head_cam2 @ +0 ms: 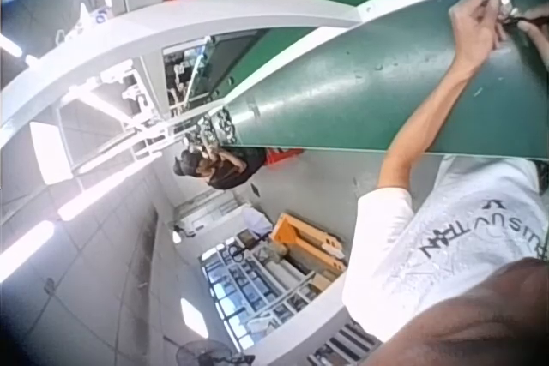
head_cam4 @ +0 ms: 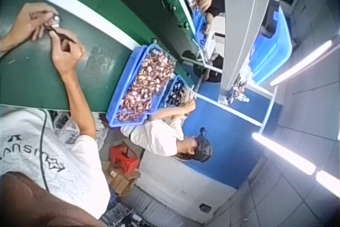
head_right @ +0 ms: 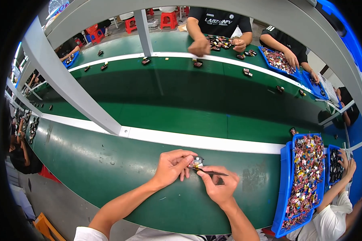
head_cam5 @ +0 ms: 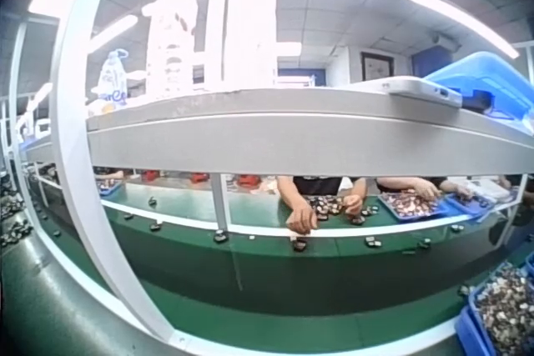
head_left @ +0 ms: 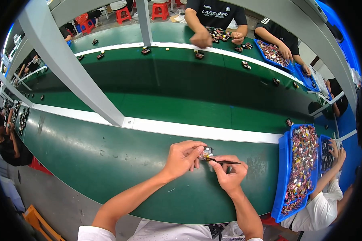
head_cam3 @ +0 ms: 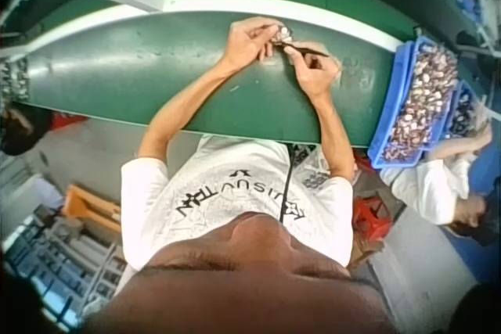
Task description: The recorder is assembling small electronic components on a factory assembly line.
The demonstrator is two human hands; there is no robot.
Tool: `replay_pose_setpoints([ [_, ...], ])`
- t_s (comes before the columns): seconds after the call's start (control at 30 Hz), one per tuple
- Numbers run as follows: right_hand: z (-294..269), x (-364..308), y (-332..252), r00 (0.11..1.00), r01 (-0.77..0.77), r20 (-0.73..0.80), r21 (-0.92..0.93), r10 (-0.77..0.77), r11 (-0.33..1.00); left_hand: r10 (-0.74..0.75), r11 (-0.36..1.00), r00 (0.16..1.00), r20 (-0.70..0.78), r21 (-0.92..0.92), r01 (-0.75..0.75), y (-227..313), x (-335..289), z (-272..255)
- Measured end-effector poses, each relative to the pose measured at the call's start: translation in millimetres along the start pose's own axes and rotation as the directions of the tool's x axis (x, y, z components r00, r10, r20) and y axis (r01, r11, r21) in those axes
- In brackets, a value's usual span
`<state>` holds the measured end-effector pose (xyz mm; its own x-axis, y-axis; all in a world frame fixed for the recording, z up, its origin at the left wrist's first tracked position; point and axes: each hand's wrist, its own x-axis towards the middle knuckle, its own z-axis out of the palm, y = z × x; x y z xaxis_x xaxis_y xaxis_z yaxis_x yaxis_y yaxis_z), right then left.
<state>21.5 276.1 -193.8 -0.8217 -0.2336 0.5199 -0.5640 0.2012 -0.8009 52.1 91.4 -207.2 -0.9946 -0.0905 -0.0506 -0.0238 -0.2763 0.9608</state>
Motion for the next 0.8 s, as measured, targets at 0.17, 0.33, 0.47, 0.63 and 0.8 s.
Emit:
replay_pose_setpoints([
  [0.17,-3.4,3.5,-5.1,0.996,0.064,0.066,-0.031,-0.061,0.997,-0.042,0.999,0.999,0.007,-0.006,0.042,-0.8,0.4,-2.5],
  [0.33,1.2,7.5,-7.0,0.966,0.255,0.057,-0.066,-0.252,0.965,-0.074,0.997,0.997,0.032,-0.014,0.075,-1.1,3.5,-2.5],
  [0.47,-1.2,5.1,-8.3,0.934,0.355,0.106,-0.191,-0.34,0.915,-0.038,0.998,0.998,0.045,0.046,0.036,5.2,2.5,1.8],
  [0.63,0.5,0.1,-7.0,0.911,0.411,0.141,-0.24,-0.388,0.879,0.002,0.996,1.0,0.016,0.09,-0.003,4.4,1.0,6.2],
  [0.8,5.3,-4.7,-3.8,0.901,0.433,0.133,-0.254,-0.412,0.865,0.022,0.983,1.0,-0.006,0.184,-0.021,0.1,-0.5,6.1],
])
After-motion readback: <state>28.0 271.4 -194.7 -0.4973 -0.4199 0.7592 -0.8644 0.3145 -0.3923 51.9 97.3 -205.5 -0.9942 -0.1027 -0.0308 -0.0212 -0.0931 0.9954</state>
